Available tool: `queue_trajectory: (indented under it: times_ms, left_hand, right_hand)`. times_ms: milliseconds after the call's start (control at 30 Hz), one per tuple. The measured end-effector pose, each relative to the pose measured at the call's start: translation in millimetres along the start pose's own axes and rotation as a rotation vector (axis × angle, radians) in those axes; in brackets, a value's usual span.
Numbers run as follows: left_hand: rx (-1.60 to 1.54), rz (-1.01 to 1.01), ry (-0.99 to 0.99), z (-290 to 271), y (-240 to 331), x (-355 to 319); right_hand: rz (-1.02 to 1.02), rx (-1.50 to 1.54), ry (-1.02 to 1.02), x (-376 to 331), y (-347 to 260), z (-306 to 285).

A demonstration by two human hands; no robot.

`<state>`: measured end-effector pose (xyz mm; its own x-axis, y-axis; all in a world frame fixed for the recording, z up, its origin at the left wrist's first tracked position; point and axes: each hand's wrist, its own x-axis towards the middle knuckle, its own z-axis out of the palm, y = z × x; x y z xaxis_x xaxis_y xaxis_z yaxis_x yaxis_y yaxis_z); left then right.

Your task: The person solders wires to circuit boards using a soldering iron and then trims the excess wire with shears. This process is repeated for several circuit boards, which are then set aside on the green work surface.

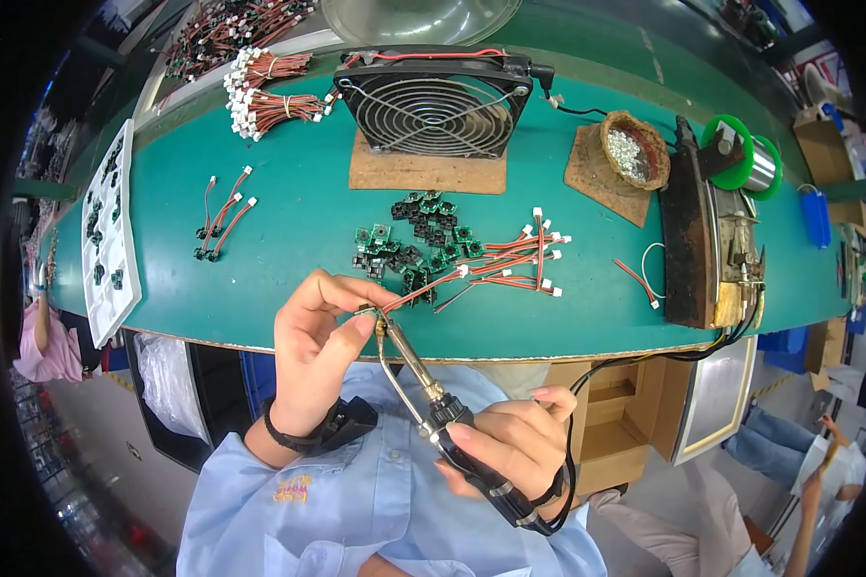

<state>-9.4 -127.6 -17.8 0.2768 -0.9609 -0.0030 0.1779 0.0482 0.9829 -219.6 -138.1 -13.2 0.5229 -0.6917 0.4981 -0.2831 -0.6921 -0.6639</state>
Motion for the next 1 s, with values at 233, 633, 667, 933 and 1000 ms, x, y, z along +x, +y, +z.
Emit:
queue_trajectory:
  times_ms: [233, 633, 667, 933, 1000]
  left_hand:
    - [0.01, -0.006, 0.007, 0.6, 1.6, -1.3]
    - [0.139, 0.137, -0.01, 0.9, 0.1, 1.0]
    - [0.145, 0.135, -0.004, 1.0, 0.5, 0.8]
    - [0.16, 0.13, 0.019, 4.1, 3.1, -0.4]
    - [0.167, 0.146, 0.013, 3.5, 2.8, 0.0]
  right_hand:
    - [-0.011, -0.005, -0.016, -0.7, 1.0, 0.6]
    - [-0.072, -0.069, 0.002, -11.1, 3.1, 2.7]
    - [-0.073, -0.066, 0.01, -11.7, 3.3, 3.1]
    - [-0.082, -0.05, 0.041, -14.0, 4.3, 3.4]
    - [-0.081, -0.047, 0.043, -14.7, 4.1, 3.0]
